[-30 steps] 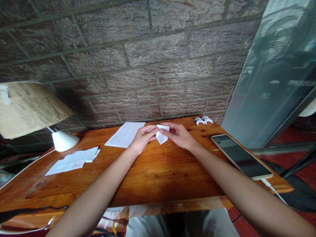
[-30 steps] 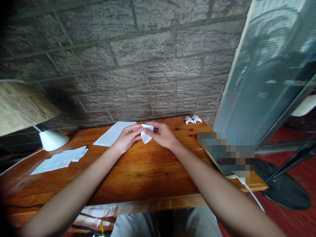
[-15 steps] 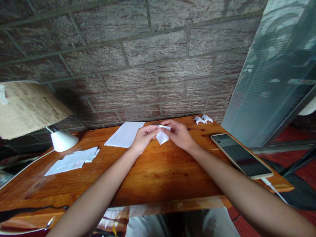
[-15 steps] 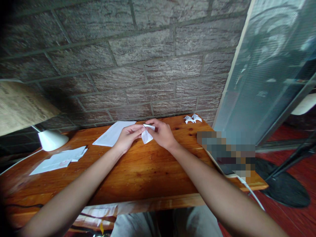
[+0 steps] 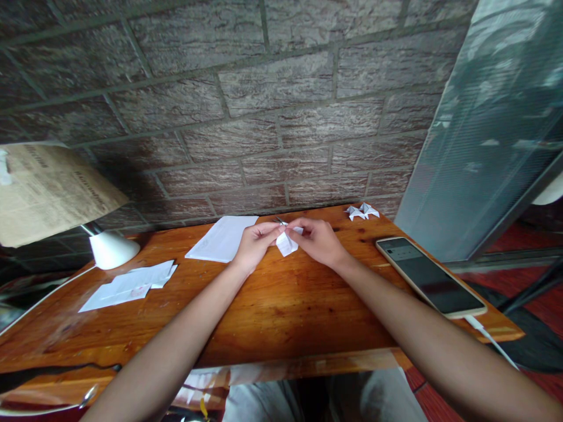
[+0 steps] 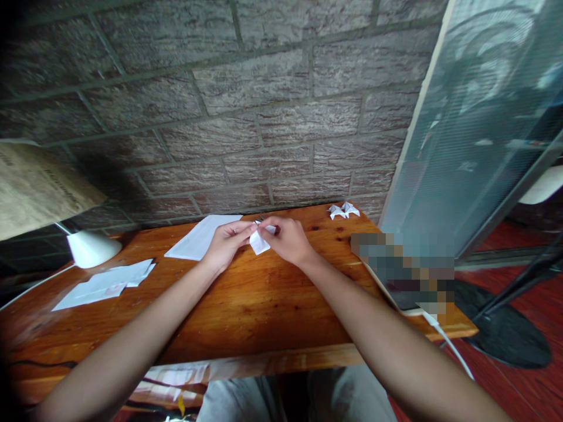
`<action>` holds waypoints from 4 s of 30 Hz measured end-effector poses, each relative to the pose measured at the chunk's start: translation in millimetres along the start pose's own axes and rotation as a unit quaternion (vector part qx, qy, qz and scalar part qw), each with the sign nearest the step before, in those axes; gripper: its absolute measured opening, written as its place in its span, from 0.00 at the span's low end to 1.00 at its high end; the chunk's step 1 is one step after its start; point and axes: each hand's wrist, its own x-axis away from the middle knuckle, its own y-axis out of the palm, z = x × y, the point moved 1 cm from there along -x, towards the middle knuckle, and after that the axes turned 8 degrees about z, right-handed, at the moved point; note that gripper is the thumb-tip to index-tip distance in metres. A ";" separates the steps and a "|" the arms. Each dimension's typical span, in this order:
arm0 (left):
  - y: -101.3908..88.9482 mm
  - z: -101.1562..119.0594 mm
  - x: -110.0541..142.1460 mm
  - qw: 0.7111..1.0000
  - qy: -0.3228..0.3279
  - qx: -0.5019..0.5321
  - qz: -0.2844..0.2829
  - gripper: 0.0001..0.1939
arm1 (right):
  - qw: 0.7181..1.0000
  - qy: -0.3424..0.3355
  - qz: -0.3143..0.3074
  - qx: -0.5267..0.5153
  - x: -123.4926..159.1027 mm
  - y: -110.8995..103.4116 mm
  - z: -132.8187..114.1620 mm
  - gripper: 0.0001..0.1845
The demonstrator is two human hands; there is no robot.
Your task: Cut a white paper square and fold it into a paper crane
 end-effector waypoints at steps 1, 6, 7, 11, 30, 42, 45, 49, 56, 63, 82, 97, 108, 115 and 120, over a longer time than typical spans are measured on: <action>-0.2 -0.3 -0.4 1.000 -0.005 0.006 0.002 0.19 | 1.000 0.000 -0.003 0.008 0.2 0.0 -0.2 0.12; -1.3 -2.2 -1.8 0.999 -0.023 0.023 0.001 0.20 | 0.999 0.010 -0.002 0.036 1.3 0.2 0.7 0.13; -1.4 -2.5 -1.8 0.999 -0.026 0.023 -0.001 0.20 | 0.999 0.012 -0.001 0.039 1.4 0.2 1.3 0.13; -2.6 -2.9 -1.6 0.999 -0.046 0.021 -0.016 0.19 | 0.999 0.023 -0.009 0.040 1.2 0.1 4.2 0.11; -6.0 -3.7 -2.4 0.995 -0.088 0.043 -0.014 0.18 | 0.999 0.016 -0.021 0.043 1.0 0.9 5.0 0.12; -6.3 -3.8 -2.4 0.995 -0.088 0.043 -0.011 0.19 | 0.999 0.027 -0.021 0.034 1.0 0.7 5.5 0.10; -6.1 -4.2 -2.5 0.995 -0.085 0.049 -0.012 0.18 | 0.998 0.032 -0.024 0.050 1.3 0.7 3.4 0.09; -5.7 -3.8 -2.5 0.995 -0.080 0.057 -0.009 0.17 | 0.997 0.035 -0.022 0.057 1.6 1.0 0.4 0.10; -6.6 -4.7 -3.7 0.996 -0.071 0.056 -0.022 0.18 | 0.998 0.030 -0.012 0.063 1.8 0.2 -4.7 0.09; -4.5 -6.2 -4.0 0.998 -0.038 0.030 -0.027 0.18 | 0.998 0.028 -0.002 0.062 1.9 -0.8 -3.6 0.08; -2.7 -2.5 -5.1 0.998 0.050 -0.036 -0.030 0.17 | 0.990 0.086 0.021 -0.105 -4.9 0.3 14.6 0.14; -3.4 1.0 -4.1 0.998 0.053 -0.038 0.001 0.19 | 0.982 0.115 -0.012 -0.147 -6.6 -8.3 3.0 0.14; -5.8 -0.9 -4.4 1.000 0.015 -0.021 0.012 0.18 | 0.977 0.127 -0.021 -0.171 -6.5 -8.5 5.0 0.13; -6.1 1.2 -5.1 0.999 0.027 -0.032 0.011 0.15 | 0.977 0.118 -0.033 -0.172 -5.4 -5.4 7.2 0.12; -5.5 4.4 -3.8 0.999 0.029 -0.025 0.010 0.15 | 0.979 0.115 -0.037 -0.167 -5.1 -4.9 6.1 0.12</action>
